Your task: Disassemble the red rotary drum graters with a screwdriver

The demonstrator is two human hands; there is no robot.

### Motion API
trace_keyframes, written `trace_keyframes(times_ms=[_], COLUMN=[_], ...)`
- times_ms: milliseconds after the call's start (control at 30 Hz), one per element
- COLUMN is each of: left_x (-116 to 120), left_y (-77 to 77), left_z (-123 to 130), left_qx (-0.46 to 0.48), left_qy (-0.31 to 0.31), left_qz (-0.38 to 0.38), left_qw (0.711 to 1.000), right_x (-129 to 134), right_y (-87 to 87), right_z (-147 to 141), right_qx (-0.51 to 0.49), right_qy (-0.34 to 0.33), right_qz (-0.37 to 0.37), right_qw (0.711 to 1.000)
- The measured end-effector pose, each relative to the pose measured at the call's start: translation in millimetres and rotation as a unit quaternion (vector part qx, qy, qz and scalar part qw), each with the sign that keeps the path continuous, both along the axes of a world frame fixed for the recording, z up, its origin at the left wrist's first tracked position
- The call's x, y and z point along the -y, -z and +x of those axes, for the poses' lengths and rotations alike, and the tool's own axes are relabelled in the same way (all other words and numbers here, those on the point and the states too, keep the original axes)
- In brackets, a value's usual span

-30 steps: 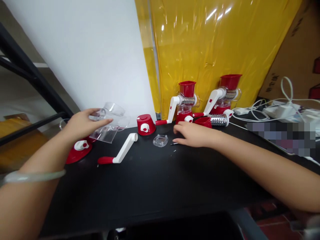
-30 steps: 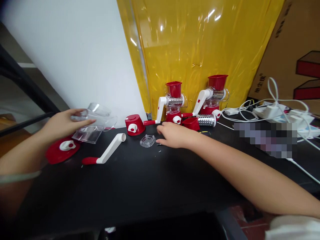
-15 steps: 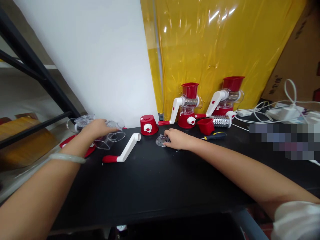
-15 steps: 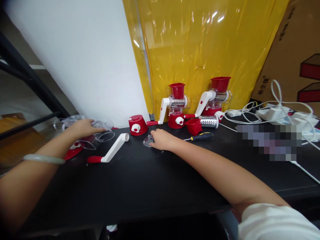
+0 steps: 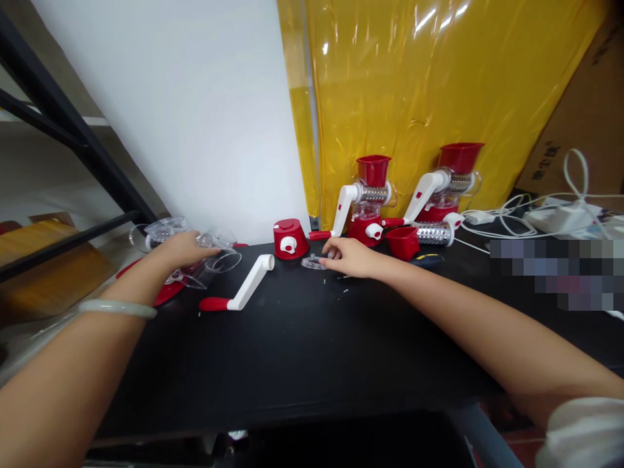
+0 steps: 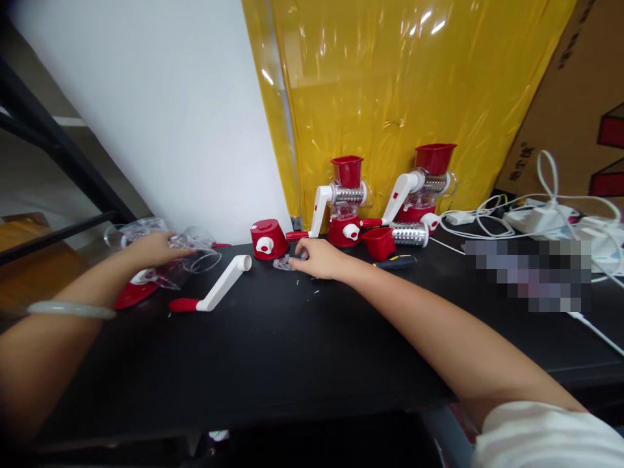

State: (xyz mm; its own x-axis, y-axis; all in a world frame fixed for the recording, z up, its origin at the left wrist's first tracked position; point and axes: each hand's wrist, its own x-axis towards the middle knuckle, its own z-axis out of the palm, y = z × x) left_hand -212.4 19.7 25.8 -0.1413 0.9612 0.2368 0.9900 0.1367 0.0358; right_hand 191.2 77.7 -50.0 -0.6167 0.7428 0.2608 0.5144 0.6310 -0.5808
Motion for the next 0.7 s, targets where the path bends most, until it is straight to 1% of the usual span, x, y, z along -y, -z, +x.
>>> trace_keyframes(times_ms=[100,167,200,233,267,333,367,400,433,467,533,600,667,700], left_x=[10,17,20,22,25,29,32,34,37,39,45,49,53,54], left_y=[-1.6,-1.6,-0.9,0.3,2.3,9.2,14.2,19.8,26.0,32.1,42.5,47.6,45.3,41.4], left_z=[13,31,44,58,74,108,125,140,154,165,181,187,185,181], left_qx=[-0.04,-0.063,-0.074,-0.084,-0.091,-0.095,-0.09,-0.063,-0.039,-0.034,-0.046,-0.062,-0.08,-0.094], left_qy=[-0.068,-0.084,-0.081,-0.066,-0.035,0.044,0.11,0.207,0.261,0.285,0.284,0.278,0.268,0.25], left_qz=[-0.011,0.011,0.032,0.052,0.067,0.073,0.057,0.029,0.027,0.034,0.05,0.053,0.054,0.053], left_qw=[0.997,0.994,0.993,0.993,0.993,0.992,0.988,0.976,0.964,0.957,0.956,0.957,0.959,0.962], right_x=[-6,-8,-8,-8,-7,-3,0,3,6,10,15,17,16,15], right_y=[0.8,1.7,2.3,2.8,3.3,3.8,3.6,3.1,2.3,1.3,-0.6,-1.6,-1.3,-0.8], right_z=[1,1,0,0,0,-1,-1,-2,-2,-3,-4,-4,-4,-4], right_qx=[-0.044,-0.067,-0.076,-0.083,-0.09,-0.101,-0.106,-0.111,-0.114,-0.117,-0.121,-0.124,-0.122,-0.117], right_qy=[0.016,0.018,0.014,0.007,-0.003,-0.027,-0.042,-0.057,-0.074,-0.09,-0.11,-0.117,-0.118,-0.12], right_qz=[-0.023,-0.032,-0.036,-0.039,-0.041,-0.038,-0.033,-0.025,-0.018,-0.01,0.001,0.006,0.009,0.012], right_qw=[0.999,0.997,0.996,0.996,0.995,0.994,0.993,0.992,0.991,0.989,0.986,0.985,0.985,0.986])
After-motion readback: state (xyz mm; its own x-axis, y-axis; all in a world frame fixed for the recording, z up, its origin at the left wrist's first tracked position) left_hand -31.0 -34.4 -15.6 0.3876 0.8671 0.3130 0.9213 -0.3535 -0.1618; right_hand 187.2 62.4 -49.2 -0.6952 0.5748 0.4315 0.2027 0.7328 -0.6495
